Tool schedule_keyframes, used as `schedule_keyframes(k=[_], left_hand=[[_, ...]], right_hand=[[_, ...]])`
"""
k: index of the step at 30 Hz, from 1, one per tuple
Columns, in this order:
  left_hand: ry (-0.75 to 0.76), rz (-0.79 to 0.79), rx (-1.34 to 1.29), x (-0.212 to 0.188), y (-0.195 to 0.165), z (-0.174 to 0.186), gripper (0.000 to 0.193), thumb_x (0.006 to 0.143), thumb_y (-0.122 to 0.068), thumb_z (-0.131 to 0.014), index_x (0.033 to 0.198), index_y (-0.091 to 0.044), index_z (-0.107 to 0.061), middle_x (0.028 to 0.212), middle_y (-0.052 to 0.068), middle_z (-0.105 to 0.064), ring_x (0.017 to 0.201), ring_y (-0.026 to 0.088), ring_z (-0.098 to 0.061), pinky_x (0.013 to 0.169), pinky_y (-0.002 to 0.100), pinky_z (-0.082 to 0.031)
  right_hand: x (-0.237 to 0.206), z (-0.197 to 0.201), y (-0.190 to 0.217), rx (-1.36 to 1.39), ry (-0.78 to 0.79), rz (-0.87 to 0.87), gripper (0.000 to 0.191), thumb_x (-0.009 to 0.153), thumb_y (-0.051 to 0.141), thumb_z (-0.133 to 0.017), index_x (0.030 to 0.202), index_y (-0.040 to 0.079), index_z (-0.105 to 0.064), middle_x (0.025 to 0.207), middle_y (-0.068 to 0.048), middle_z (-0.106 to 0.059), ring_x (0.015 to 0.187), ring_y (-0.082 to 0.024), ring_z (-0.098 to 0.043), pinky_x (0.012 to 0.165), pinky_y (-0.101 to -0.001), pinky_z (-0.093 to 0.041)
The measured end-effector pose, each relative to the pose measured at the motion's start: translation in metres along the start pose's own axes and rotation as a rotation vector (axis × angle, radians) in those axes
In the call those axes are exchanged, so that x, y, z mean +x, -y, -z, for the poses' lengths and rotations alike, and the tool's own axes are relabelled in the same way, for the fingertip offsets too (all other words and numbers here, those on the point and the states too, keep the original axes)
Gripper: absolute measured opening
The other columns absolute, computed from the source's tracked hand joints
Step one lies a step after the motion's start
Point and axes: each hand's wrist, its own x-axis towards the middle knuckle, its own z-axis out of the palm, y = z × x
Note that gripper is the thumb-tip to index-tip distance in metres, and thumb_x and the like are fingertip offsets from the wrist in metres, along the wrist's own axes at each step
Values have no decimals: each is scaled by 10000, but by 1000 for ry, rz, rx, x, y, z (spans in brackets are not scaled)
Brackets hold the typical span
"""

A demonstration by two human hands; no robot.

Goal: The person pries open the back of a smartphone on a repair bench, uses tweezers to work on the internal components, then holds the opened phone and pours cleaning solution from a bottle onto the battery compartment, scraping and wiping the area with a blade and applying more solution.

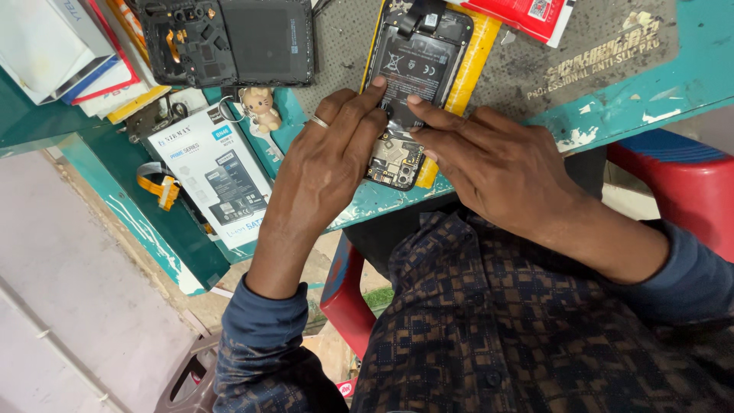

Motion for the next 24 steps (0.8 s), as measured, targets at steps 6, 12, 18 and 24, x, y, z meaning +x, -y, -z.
schedule_keyframes(k=[6, 12, 18, 24], left_hand=[[-23, 14, -51, -1, 0, -1, 238, 941, 3, -736, 1155, 10, -632, 1436, 113, -599, 1262, 298, -603, 1042, 398, -553], [-43, 7, -46, -5, 4, -2, 218, 955, 2, -728, 1153, 10, -638, 1426, 109, -604, 1246, 292, -607, 1033, 391, -558], [-48, -8, -80, -16, 15, -4, 221, 964, -19, -698, 1175, 8, -640, 1460, 99, -583, 1269, 295, -592, 1053, 397, -551], [-65, -14, -85, -21, 21, -5, 223, 970, -25, -690, 1186, -4, -640, 1479, 83, -573, 1273, 286, -586, 1079, 399, -540]], right_hand=[[-1, 6, 18, -163, 21, 52, 340, 900, 42, -724, 1236, -3, -690, 1336, -136, -599, 964, -246, -669, 604, -326, -583], [6, 7, 34, -259, 49, 27, 384, 868, 29, -714, 1250, -11, -708, 1206, -109, -610, 963, -245, -662, 593, -321, -580], [14, 4, 48, -267, 74, -23, 398, 863, 32, -700, 1259, -9, -709, 1181, -100, -587, 1008, -250, -667, 607, -329, -588], [23, 2, 65, -318, 79, -99, 395, 849, 39, -695, 1241, -3, -714, 1135, -103, -567, 1001, -255, -668, 596, -335, -585]])
